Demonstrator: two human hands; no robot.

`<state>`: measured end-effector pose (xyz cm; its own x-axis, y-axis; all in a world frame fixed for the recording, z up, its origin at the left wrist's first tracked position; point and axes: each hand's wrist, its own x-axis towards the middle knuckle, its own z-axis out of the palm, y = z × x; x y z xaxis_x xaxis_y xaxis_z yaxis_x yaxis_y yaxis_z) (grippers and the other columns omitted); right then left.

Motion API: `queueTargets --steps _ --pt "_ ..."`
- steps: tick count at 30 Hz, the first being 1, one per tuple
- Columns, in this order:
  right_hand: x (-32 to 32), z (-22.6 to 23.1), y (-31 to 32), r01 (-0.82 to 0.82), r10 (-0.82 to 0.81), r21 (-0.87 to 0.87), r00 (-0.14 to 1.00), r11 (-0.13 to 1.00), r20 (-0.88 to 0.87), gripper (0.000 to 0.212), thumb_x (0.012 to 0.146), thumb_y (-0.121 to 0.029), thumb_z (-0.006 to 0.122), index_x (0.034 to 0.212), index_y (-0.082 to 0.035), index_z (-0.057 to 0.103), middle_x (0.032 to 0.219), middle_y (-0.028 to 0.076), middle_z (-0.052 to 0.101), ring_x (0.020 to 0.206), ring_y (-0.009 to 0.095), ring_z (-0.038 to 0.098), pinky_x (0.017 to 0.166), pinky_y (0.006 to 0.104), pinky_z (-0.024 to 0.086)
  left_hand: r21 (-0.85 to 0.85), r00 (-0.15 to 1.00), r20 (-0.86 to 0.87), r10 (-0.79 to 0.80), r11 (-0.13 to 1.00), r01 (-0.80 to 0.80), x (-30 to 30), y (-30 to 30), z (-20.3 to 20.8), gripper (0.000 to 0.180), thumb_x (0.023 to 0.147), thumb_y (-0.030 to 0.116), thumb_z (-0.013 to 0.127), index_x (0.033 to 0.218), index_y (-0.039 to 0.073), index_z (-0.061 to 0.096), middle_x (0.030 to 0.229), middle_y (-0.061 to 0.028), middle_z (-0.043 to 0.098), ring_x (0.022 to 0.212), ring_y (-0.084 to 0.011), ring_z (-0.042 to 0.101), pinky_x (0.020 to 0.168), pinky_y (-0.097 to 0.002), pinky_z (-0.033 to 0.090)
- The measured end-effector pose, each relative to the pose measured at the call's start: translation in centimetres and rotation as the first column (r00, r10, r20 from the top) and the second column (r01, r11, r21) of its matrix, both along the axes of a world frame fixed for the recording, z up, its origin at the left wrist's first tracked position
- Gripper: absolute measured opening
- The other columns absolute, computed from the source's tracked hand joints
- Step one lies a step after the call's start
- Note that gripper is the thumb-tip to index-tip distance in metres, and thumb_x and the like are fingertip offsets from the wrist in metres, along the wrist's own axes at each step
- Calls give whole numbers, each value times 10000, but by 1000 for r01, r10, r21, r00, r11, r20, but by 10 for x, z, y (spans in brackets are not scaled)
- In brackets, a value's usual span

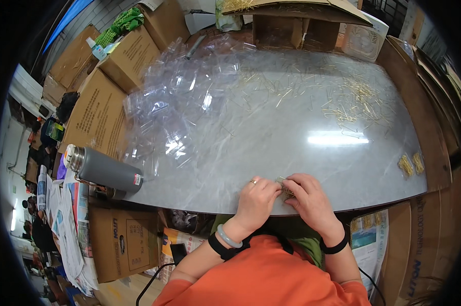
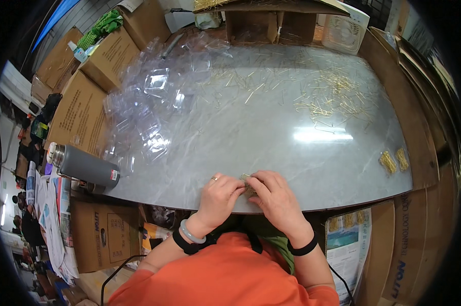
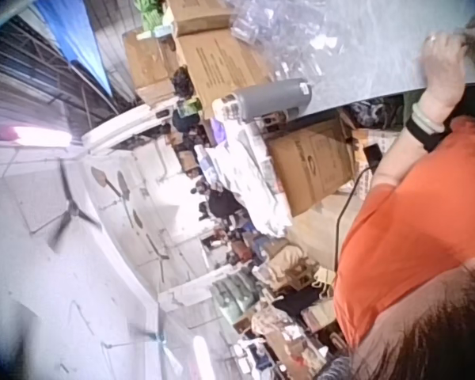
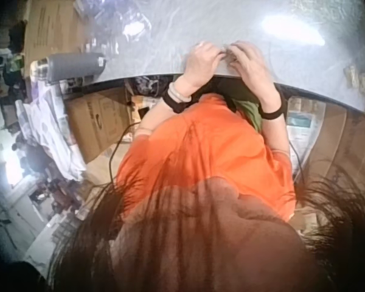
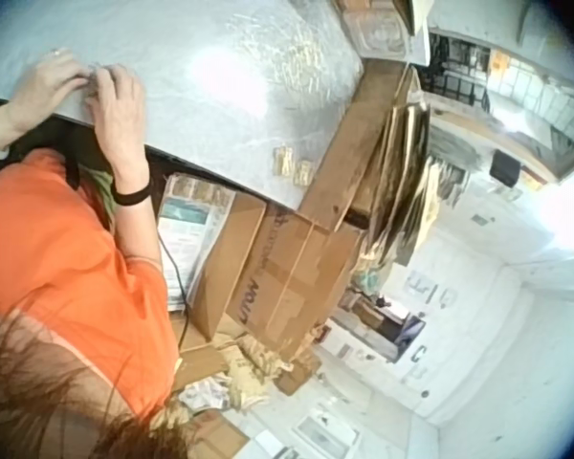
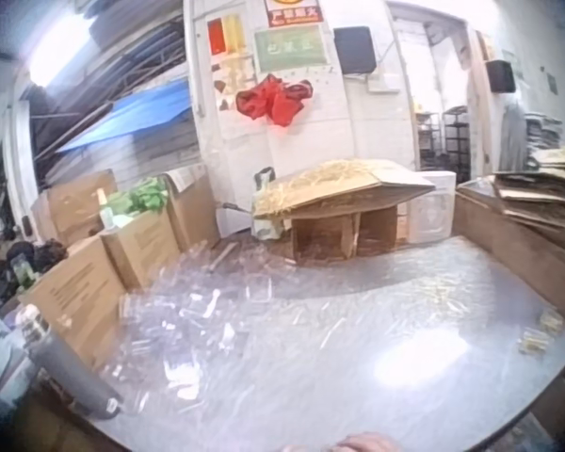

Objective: Counting and packaging small gold-colored metal parts into plastic bags at a workbench.

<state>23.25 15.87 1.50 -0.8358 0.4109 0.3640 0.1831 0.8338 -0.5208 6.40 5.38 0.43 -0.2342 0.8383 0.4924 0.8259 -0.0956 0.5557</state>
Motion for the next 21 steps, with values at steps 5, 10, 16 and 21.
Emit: queueTargets --steps 5,10,16,21 --pt "3 11 -3 106 -105 21 993 994 -62 702 736 -111 843 1375 -71 554 1296 131 584 1211 357 550 1061 487 421 -58 995 63 -72 995 76 -11 -5 3 466 845 128 794 1261 21 612 1291 -162 626 1195 -377 573 1009 -466 470" --pt "11 4 9 49 -49 -5 998 999 -26 708 750 -109 835 1391 -67 540 1290 149 600 1236 366 542 1058 488 435 -214 962 -35 -269 943 256 -17 -1 15 857 836 210 820 1535 4 369 1510 -202 446 1478 -417 341 1217 -544 297" --pt "12 1 4 7 -17 -131 997 991 -81 637 831 -43 765 1414 -34 509 1387 200 540 1324 417 488 1100 493 426 -264 940 12 -340 906 331 -13 5 5 867 839 261 822 1520 -35 376 1474 -237 461 1441 -444 388 1214 -561 301" --pt "25 -5 -32 315 -347 -226 930 922 -120 558 920 15 627 1445 23 441 1516 274 398 1399 472 413 1154 504 378 -197 959 -49 -279 944 264 12 1 2 790 848 168 804 1491 -54 401 1439 -265 462 1378 -460 434 1188 -568 335"
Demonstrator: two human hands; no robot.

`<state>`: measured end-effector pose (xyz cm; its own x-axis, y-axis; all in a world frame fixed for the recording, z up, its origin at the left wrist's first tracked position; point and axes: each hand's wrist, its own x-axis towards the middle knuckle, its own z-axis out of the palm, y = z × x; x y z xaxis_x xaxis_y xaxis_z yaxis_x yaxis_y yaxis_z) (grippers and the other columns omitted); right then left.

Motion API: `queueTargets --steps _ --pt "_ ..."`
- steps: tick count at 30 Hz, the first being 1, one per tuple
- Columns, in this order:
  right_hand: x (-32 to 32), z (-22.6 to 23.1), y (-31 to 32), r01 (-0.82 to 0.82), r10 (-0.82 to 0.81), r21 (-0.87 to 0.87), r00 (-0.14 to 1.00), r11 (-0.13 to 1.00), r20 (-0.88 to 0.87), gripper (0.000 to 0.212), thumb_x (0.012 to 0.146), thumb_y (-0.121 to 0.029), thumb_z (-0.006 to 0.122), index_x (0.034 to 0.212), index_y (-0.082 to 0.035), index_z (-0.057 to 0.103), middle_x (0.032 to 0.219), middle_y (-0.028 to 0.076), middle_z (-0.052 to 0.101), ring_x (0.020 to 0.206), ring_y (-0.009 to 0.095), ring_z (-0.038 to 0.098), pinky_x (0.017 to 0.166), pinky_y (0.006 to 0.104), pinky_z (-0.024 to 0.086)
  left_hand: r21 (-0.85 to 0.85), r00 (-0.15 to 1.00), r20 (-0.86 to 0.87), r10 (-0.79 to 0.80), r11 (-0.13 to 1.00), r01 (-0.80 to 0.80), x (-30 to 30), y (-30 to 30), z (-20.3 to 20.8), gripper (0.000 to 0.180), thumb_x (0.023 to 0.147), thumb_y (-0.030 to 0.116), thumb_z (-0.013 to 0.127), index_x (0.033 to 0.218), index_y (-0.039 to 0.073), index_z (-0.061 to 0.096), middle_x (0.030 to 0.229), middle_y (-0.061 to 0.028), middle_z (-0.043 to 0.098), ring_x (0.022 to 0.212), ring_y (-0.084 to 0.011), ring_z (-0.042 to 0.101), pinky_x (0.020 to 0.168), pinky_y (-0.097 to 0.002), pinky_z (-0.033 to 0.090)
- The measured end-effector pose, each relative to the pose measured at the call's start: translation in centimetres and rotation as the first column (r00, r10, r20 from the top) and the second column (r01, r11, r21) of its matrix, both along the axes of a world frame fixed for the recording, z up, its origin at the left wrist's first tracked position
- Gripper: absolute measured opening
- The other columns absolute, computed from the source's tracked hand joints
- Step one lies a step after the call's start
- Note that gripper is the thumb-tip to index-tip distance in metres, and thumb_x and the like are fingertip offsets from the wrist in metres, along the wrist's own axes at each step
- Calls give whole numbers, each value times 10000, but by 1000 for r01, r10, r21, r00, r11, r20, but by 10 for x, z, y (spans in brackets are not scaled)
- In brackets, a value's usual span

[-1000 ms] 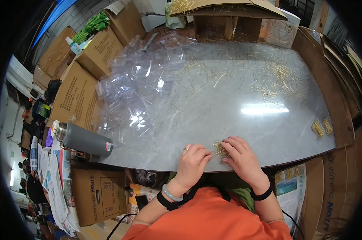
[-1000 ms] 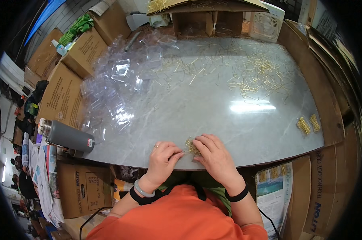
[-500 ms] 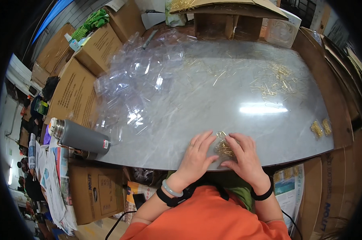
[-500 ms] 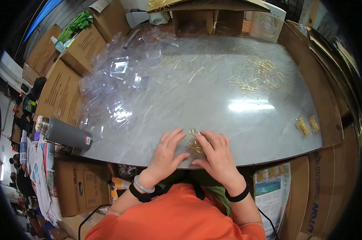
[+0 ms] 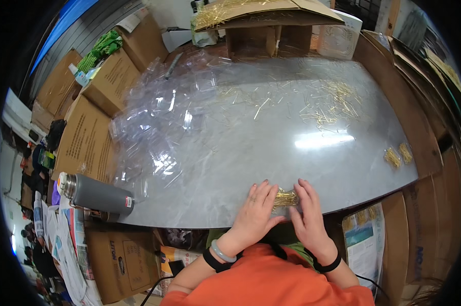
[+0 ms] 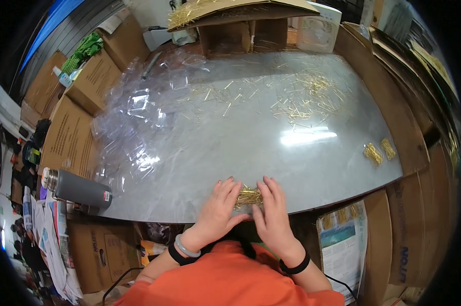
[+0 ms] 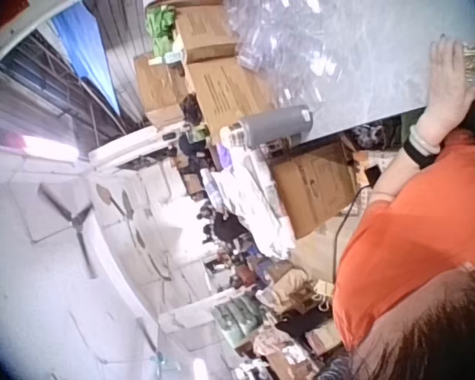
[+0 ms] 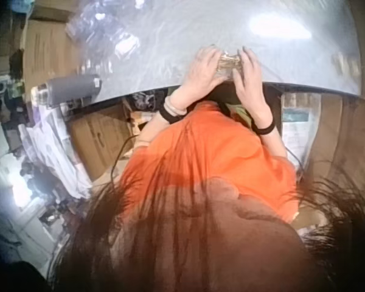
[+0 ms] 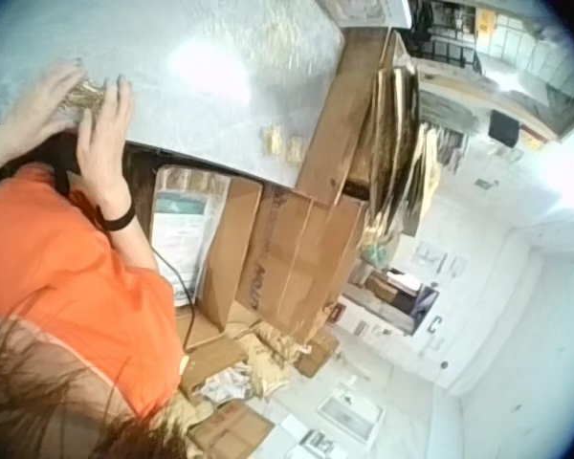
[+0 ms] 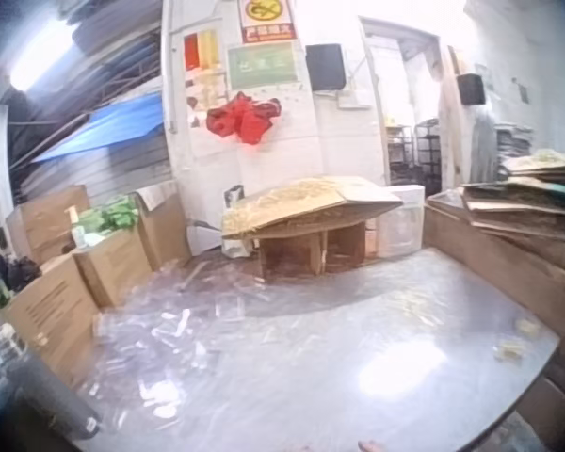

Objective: Counting and packaging small gold-colored metal parts into plastic bags at a workbench.

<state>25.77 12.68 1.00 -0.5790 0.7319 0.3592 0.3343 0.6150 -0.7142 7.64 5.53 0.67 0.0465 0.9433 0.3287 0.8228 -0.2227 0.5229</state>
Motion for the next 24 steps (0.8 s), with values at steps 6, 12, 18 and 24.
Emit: queueTargets --steps 6,12,18,24 --pt "-28 5 -6 -187 163 -173 976 967 -146 688 850 62 562 1508 38 363 1548 276 371 1437 466 366 1189 494 348 -34 993 103 -49 998 52 -9 5 -14 626 880 59 722 1426 -82 450 1405 -264 478 1377 -460 438 1194 -567 336" --pt "-7 20 26 -111 105 30 979 993 175 677 837 -5 589 1494 -16 424 1495 192 481 1411 415 410 1157 516 319 -3 992 125 -23 1000 24 -6 0 -4 559 886 67 731 1382 -60 506 1352 -232 514 1356 -446 460 1186 -571 345" --pt "-14 14 40 -155 130 103 968 983 214 524 863 -54 597 1385 -44 549 1272 135 658 1292 381 516 1115 524 324 30 996 76 -34 999 32 -9 0 -3 557 886 82 752 1384 -31 529 1346 -236 561 1324 -450 515 1176 -559 370" --pt "-5 23 45 -353 346 31 927 935 145 506 863 -103 696 1353 -61 578 1320 125 625 1280 351 522 1126 526 335 49 988 152 3 999 -10 -12 -3 -12 543 925 56 705 1414 -22 480 1376 -246 544 1317 -466 512 1174 -549 374"
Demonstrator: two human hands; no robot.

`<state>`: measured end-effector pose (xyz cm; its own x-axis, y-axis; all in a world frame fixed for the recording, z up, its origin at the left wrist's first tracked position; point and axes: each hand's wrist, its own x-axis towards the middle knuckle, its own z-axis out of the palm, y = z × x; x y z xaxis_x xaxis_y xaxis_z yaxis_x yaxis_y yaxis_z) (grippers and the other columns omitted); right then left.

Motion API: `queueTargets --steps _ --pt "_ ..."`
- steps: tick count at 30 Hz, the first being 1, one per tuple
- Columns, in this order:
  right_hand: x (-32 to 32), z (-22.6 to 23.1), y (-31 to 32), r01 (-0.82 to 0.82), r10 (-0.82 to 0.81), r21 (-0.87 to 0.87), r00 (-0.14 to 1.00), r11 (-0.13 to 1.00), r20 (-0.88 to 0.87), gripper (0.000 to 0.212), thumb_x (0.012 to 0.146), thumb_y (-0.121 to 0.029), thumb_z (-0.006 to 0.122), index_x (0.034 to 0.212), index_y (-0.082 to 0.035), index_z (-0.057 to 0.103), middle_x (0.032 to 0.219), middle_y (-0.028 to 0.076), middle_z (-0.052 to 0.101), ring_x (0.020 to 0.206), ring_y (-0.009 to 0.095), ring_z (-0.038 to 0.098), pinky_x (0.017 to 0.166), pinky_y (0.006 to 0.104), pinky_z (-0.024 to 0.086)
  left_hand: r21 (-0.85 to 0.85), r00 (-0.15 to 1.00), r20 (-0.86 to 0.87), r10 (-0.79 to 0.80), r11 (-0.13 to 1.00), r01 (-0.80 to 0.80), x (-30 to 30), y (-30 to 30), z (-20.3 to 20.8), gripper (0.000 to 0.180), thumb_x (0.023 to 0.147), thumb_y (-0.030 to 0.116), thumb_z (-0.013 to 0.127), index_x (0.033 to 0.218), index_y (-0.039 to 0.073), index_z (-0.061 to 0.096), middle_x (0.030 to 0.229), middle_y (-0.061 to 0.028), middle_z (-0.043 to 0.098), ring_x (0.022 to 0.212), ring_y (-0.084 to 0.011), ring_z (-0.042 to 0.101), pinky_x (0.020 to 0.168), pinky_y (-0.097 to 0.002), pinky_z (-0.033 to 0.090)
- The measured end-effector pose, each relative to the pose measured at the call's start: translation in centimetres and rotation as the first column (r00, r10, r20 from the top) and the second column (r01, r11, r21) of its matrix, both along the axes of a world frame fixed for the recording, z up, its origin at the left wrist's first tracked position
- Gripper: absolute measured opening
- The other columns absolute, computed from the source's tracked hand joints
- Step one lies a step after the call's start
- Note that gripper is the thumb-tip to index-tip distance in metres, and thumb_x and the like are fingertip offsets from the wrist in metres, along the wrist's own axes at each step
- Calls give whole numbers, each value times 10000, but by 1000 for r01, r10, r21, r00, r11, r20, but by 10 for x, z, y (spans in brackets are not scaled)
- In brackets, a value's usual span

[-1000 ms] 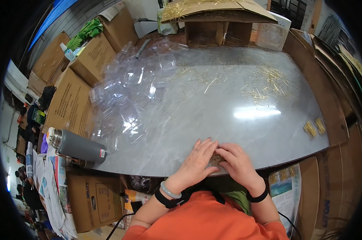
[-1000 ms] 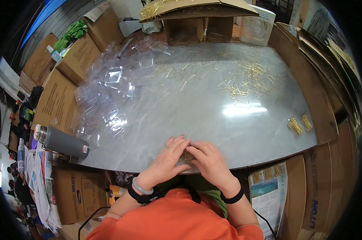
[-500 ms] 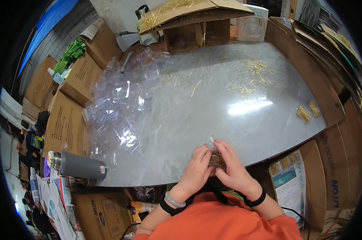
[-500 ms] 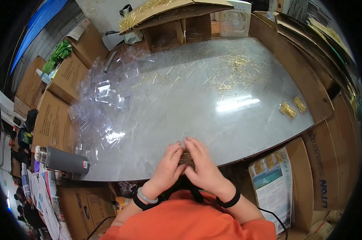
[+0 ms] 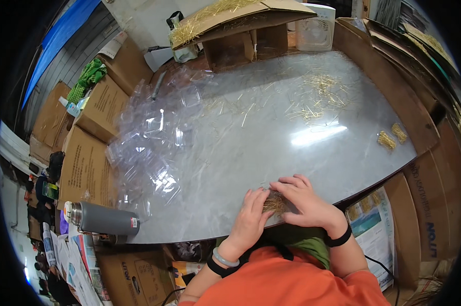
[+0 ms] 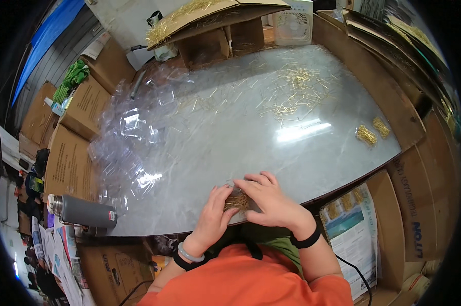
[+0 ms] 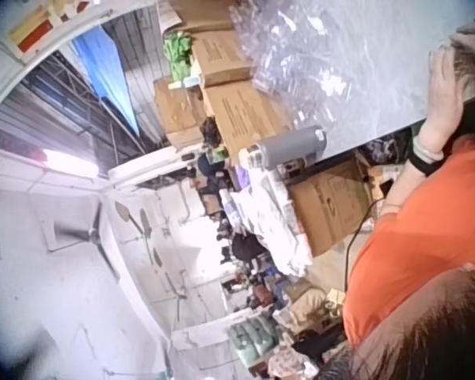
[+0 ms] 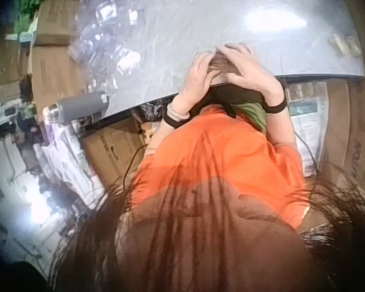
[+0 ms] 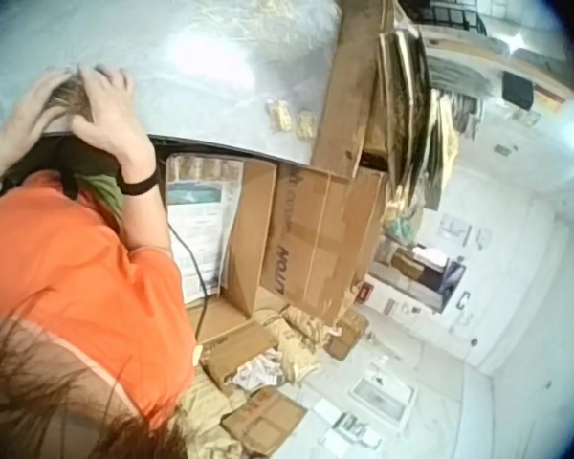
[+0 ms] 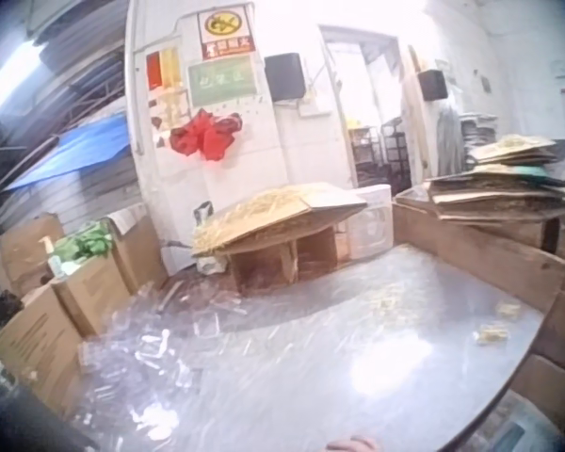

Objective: Counting and packaging small gold-colored metal parts into plastic bags at a workbench.

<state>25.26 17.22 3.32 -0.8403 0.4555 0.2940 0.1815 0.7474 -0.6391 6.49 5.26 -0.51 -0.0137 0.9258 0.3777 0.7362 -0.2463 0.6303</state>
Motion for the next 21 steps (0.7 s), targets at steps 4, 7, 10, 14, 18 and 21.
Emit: queueTargets --steps 4,7,10,14,18,21 --pt "-6 -8 -9 40 -46 126 998 991 48 617 790 -151 815 1353 -68 578 1323 122 598 1263 359 521 1118 503 372 -83 991 136 -9 996 21 -2 -1 -1 561 940 64 690 1438 -14 445 1473 -256 462 1387 -463 450 1185 -513 369" --pt "-11 -21 -22 153 -152 118 988 981 -13 638 760 -137 837 1335 -65 570 1270 114 600 1245 347 537 1067 481 436 -118 980 192 -47 990 71 -12 -2 3 612 948 81 683 1483 -19 404 1521 -263 409 1442 -460 388 1200 -504 345" --pt "-9 -19 -22 166 -166 61 986 984 -6 664 759 -104 835 1360 -38 560 1274 130 594 1232 360 535 1047 434 464 -136 997 -16 -81 988 78 -15 -6 17 684 949 93 680 1525 -51 341 1537 -277 382 1468 -465 347 1218 -536 297" --pt "-14 -9 -24 140 -135 76 989 987 -62 665 779 -70 811 1386 -29 543 1317 149 584 1260 377 529 1053 450 462 -152 972 -225 -60 988 25 -10 -9 12 737 938 81 681 1537 -97 291 1545 -299 356 1472 -487 324 1224 -584 252" --pt "-18 -18 -21 -14 6 -77 995 997 -98 700 798 -23 767 1440 -18 487 1424 193 517 1318 416 497 1083 477 449 -120 988 -151 -43 992 25 -11 -6 7 721 933 58 670 1530 -102 299 1529 -307 367 1469 -493 323 1220 -591 256" --pt "-19 -15 -30 42 -79 -204 982 978 -174 695 829 34 673 1480 1 432 1504 237 433 1367 439 459 1126 479 419 -102 964 -251 -91 993 67 -16 -5 4 685 935 31 647 1519 -104 316 1502 -307 384 1462 -490 333 1216 -587 265"
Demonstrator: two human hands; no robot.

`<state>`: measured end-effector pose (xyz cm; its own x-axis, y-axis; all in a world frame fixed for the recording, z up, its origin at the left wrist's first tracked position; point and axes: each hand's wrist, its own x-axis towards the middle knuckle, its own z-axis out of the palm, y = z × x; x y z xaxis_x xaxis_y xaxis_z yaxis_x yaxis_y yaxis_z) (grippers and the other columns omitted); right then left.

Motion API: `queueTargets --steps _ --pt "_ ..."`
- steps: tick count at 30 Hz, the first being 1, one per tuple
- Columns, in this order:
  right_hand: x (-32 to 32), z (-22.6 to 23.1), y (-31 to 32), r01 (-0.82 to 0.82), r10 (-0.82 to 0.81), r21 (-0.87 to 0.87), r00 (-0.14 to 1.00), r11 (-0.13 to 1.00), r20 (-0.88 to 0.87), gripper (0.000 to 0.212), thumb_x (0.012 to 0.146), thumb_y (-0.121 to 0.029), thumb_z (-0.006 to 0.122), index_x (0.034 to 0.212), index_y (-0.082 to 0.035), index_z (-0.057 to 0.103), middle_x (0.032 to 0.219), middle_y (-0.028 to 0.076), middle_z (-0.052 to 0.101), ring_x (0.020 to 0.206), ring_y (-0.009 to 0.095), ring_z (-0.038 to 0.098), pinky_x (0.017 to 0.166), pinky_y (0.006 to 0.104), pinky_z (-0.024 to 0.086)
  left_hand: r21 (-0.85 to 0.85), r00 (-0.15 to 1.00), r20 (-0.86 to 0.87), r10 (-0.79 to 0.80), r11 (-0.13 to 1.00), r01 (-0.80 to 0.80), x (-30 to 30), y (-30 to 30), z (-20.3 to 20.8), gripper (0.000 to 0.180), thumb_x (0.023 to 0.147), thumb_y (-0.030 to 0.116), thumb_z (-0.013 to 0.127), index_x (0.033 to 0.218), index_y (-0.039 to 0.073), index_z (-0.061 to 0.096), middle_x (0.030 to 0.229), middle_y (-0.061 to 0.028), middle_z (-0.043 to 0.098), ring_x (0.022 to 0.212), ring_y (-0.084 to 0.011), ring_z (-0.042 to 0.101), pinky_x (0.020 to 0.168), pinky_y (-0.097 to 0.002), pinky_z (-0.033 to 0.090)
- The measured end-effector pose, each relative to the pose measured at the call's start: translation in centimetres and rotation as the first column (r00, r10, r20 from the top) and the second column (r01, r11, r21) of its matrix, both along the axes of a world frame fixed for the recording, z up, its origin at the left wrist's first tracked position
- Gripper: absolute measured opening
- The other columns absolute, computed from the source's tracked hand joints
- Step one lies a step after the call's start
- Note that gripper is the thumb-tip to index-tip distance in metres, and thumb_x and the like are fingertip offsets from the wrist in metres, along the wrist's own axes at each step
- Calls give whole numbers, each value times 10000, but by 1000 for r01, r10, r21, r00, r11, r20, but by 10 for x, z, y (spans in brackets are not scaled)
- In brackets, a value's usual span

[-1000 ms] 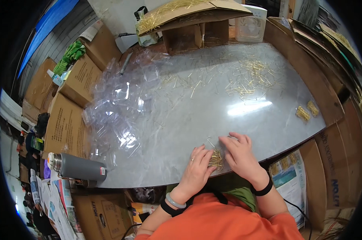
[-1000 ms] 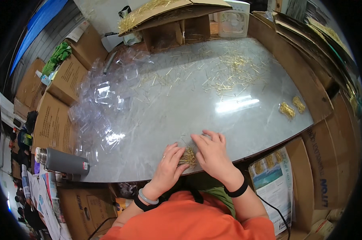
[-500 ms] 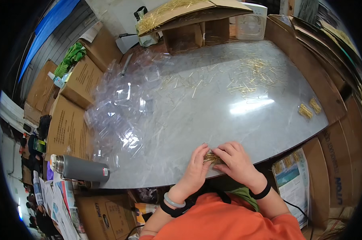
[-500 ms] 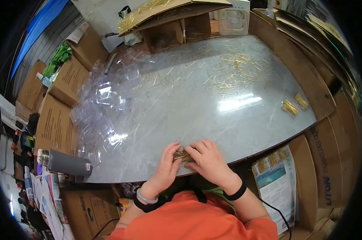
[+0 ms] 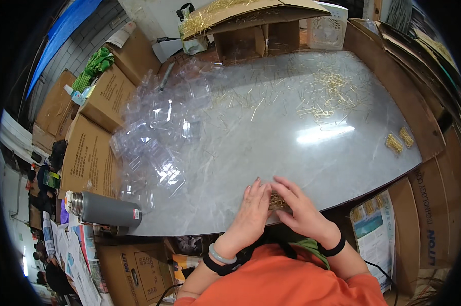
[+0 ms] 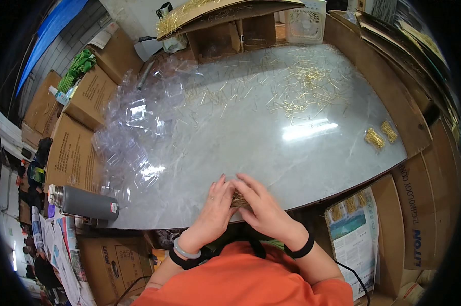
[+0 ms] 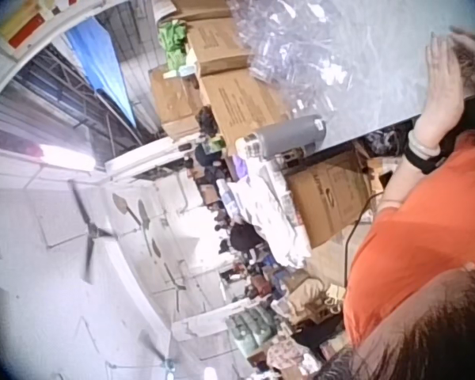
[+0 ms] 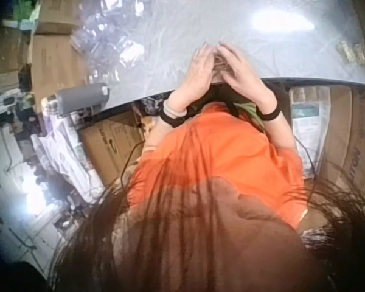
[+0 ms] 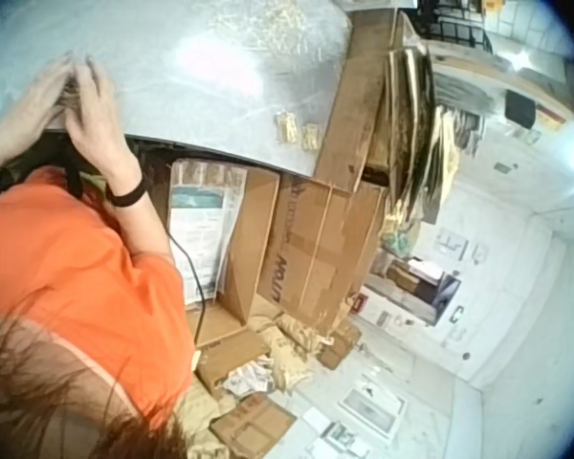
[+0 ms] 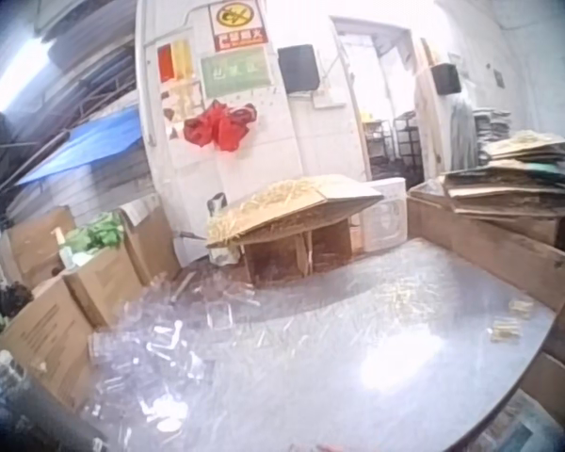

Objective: Counting and packaging small gold-colored metal parts into plastic bags at a workbench.

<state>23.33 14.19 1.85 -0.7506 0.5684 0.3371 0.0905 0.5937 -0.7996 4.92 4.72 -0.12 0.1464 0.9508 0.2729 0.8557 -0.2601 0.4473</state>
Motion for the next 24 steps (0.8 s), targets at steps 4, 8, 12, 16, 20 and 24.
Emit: queueTargets --steps 4,8,12,16,20,24 --pt "3 -3 -26 281 -282 -41 959 959 -6 684 845 83 532 1509 30 376 1577 271 336 1437 448 395 1170 462 381 12 999 -38 5 1000 -4 5 -1 3 651 935 11 637 1503 -103 340 1452 -297 419 1427 -488 378 1194 -577 315" --pt "-20 -8 -42 127 -136 -107 987 986 -88 667 856 87 513 1506 50 369 1581 278 338 1455 454 379 1189 468 362 42 999 -18 45 998 -44 5 -3 -5 587 954 26 608 1482 -95 383 1420 -273 447 1407 -459 412 1192 -547 348" --pt "-6 -4 -30 184 -183 29 982 982 -50 624 888 103 495 1499 64 375 1578 275 354 1437 456 400 1183 462 367 72 994 60 89 993 -94 7 -6 -3 584 928 46 634 1460 -77 426 1397 -255 472 1366 -440 455 1168 -517 389" --pt "-4 -9 -41 295 -295 -13 956 956 1 582 943 76 498 1509 64 361 1565 285 359 1438 467 388 1187 476 356 115 992 72 100 988 -107 8 -6 -7 719 859 -23 708 1498 -77 383 1425 -278 454 1347 -452 461 1109 -485 435" --pt "-29 -7 -48 162 -166 105 986 981 34 573 950 36 565 1493 72 386 1531 284 401 1429 480 392 1189 504 360 31 984 143 108 993 -113 5 -9 -7 806 862 18 729 1553 -56 322 1476 -284 415 1374 -459 437 1133 -479 416" --pt "-24 -1 -41 53 -149 410 968 910 204 527 914 -2 631 1414 79 486 1464 248 494 1396 439 457 1170 520 391 -36 917 397 41 999 -29 -11 -17 3 885 862 66 752 1595 -26 265 1561 -270 345 1425 -455 391 1180 -467 376"
